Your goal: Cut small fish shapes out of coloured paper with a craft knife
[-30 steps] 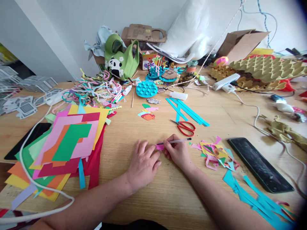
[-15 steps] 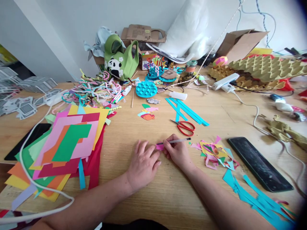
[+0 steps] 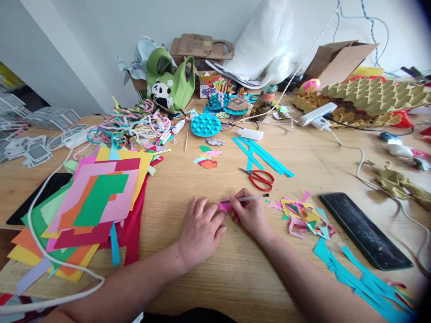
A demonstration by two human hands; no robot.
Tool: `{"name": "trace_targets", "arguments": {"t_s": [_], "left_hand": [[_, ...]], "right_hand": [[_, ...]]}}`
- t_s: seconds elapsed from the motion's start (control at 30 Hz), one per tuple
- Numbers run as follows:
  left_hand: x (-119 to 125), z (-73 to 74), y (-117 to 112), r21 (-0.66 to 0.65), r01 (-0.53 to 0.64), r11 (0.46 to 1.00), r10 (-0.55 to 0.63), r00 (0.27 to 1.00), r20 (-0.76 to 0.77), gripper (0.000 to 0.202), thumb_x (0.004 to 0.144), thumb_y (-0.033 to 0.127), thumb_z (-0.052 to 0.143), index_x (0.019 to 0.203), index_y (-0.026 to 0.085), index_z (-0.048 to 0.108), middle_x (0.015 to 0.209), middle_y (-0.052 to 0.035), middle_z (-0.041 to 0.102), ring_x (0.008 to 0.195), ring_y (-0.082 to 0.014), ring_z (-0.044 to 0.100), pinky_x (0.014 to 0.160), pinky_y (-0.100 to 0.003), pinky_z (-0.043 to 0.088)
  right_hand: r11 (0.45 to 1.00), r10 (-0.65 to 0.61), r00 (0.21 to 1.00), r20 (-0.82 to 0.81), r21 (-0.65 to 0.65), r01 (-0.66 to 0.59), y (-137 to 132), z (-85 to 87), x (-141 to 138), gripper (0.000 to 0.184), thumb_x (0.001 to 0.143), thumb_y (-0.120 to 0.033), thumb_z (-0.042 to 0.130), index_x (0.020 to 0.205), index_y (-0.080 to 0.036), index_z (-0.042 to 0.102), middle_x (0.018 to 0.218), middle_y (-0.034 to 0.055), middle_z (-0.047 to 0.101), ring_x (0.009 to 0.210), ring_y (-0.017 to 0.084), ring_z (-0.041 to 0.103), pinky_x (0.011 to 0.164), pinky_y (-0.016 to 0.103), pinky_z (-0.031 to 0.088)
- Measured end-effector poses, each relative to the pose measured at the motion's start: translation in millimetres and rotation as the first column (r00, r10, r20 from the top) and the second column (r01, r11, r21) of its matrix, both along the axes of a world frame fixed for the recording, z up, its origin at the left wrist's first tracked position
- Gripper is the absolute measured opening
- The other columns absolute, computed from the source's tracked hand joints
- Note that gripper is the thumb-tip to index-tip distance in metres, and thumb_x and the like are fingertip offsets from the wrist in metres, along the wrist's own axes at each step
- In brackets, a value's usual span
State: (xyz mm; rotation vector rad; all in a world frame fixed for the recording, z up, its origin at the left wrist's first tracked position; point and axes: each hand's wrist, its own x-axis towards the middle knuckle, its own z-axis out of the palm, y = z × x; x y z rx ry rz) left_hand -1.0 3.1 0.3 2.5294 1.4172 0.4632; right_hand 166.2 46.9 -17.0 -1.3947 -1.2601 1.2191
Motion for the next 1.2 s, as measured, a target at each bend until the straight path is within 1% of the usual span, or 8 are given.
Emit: {"name": "trace_targets", "arguments": {"t_s": [0.2,0.4,0.6,0.97,1.2], "left_hand": [[0.2,0.5,-0.1,0.001,-0.004,1.000,0.004,1.000,-0.006,0.031,0.091,0.029,0.057,0.121,0.026,0.060,0.126,-0.0043,0.058,0.126,-0.0306,0.039,0.114,-0.058,0.023],[0.1,0.6,-0.1,-0.007,0.004,1.000,-0.004,1.000,-0.014,0.030,0.091,0.030,0.056,0.121,0.024,0.061,0.128,-0.0042,0.058,0.126,-0.0308,0.038,0.114,-0.058,0.023],[0.3,1.6,0.0,-0.004,0.002,1.000,-0.002,1.000,-0.005,0.031,0.091,0.030,0.057,0.121,0.025,0.060,0.126,-0.0050,0.059,0.125,-0.0301,0.039,0.114,-0.058,0.024],[0.1,0.9,-0.2,0.002,0.001,1.000,-0.001,1.000,0.000,0.029,0.091,0.029,0.056,0.119,0.025,0.061,0.125,-0.0050,0.059,0.125,-0.0308,0.040,0.113,-0.059,0.024],[0.1,1.5,0.3,-0.005,0.002,1.000,-0.003,1.000,-0.009,0.031,0.091,0.030,0.056,0.122,0.024,0.060,0.127,-0.0046,0.058,0.126,-0.0306,0.039,0.114,-0.058,0.024]], "right_hand": [[1.000,0.001,1.000,0.003,0.004,-0.001,-0.1,-1.6,0.6,0.026,0.081,-0.042,0.061,0.072,-0.023,0.046,0.044,-0.0066,0.052,0.033,0.010,0.045,0.033,0.019,0.032],[1.000,0.015,1.000,-0.006,0.018,-0.015,0.0,-3.4,0.8,0.029,0.082,-0.045,0.062,0.073,-0.023,0.046,0.045,-0.0061,0.053,0.033,0.010,0.045,0.034,0.020,0.033],[1.000,0.009,1.000,-0.007,0.020,-0.009,0.3,-5.5,1.1,0.030,0.082,-0.047,0.062,0.073,-0.023,0.047,0.044,-0.0062,0.053,0.032,0.010,0.045,0.033,0.020,0.033],[1.000,0.004,1.000,-0.004,0.015,-0.004,-0.4,-2.6,0.3,0.030,0.081,-0.047,0.063,0.072,-0.023,0.047,0.044,-0.0058,0.053,0.033,0.010,0.046,0.033,0.020,0.033],[1.000,0.008,1.000,0.006,0.018,-0.008,-0.4,-1.8,0.4,0.028,0.082,-0.044,0.062,0.072,-0.023,0.047,0.045,-0.0057,0.054,0.033,0.010,0.046,0.033,0.019,0.034]]}}
